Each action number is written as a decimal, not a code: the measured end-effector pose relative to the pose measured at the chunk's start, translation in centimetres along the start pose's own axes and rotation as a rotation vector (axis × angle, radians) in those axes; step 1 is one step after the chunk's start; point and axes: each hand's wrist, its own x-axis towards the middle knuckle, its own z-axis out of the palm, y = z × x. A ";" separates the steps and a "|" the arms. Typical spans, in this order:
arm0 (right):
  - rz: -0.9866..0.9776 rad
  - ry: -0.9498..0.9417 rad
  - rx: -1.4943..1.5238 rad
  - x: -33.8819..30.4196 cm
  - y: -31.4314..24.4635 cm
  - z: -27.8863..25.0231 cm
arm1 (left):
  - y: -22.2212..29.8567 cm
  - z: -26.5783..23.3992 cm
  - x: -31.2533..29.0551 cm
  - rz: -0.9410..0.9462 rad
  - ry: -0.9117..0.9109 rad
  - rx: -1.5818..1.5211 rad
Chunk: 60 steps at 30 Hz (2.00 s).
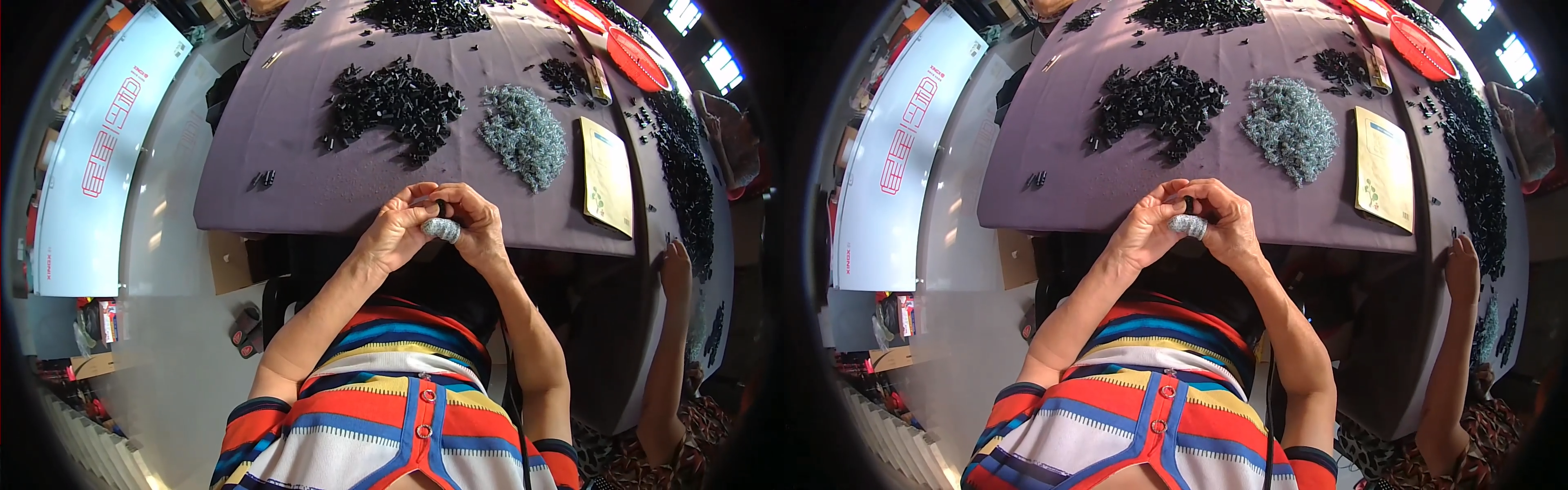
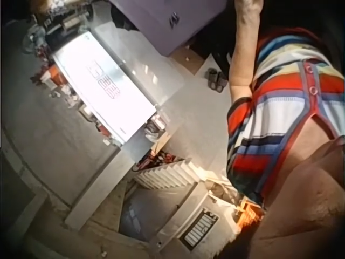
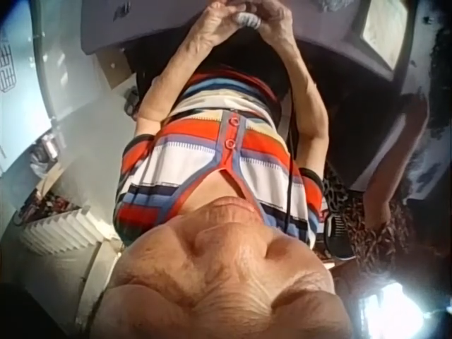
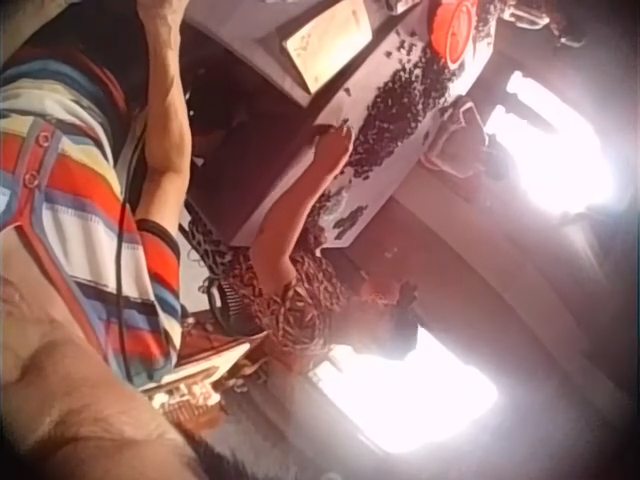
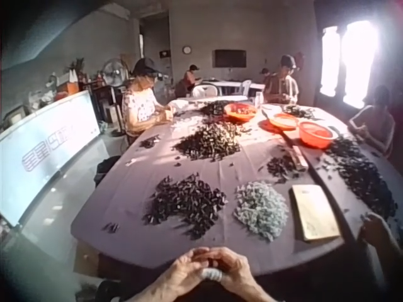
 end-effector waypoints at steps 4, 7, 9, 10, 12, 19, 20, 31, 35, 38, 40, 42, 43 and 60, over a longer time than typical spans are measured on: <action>0.000 0.007 0.024 -0.2 0.4 0.2 | 0.0 0.2 -0.2 -0.006 0.011 -0.003; -0.005 0.020 0.051 -0.2 0.4 0.3 | 0.1 0.5 0.0 -0.013 0.026 -0.008; 0.018 0.025 0.042 -0.2 0.1 0.3 | 0.0 0.6 0.0 -0.017 0.031 -0.008; 0.016 0.024 0.044 -0.2 0.0 0.4 | -0.1 0.5 0.0 -0.005 0.024 -0.008; 0.019 0.040 0.047 -0.3 0.1 0.5 | -0.1 0.5 -0.1 0.006 0.017 -0.008; -0.071 0.061 -0.094 -0.1 0.1 0.5 | 0.0 0.4 0.1 0.003 0.014 -0.039; -0.069 0.054 -0.083 -0.1 0.2 0.4 | 0.0 0.4 0.0 -0.002 -0.004 -0.041; 0.115 0.028 0.232 -0.1 -0.5 0.8 | -0.3 0.1 0.1 0.030 0.042 -0.012; 0.097 -0.030 0.284 0.0 -0.1 0.2 | -0.4 0.0 0.3 0.041 0.022 0.009; 0.090 -0.048 0.326 0.0 -0.3 0.4 | -0.2 0.3 0.0 0.048 0.053 0.010; 0.129 -0.031 0.356 0.0 -0.4 0.6 | -0.1 0.2 0.0 0.060 0.029 0.014; 0.152 -0.035 0.332 0.0 -1.6 0.8 | 0.1 -0.2 -0.3 0.054 0.064 0.009; 0.178 -0.029 0.226 -0.1 -1.2 0.7 | 0.5 -0.1 -0.6 0.033 0.101 0.019; 0.150 -0.023 0.027 -0.3 -0.4 0.7 | 15.2 -10.1 -6.1 1.010 0.775 1.863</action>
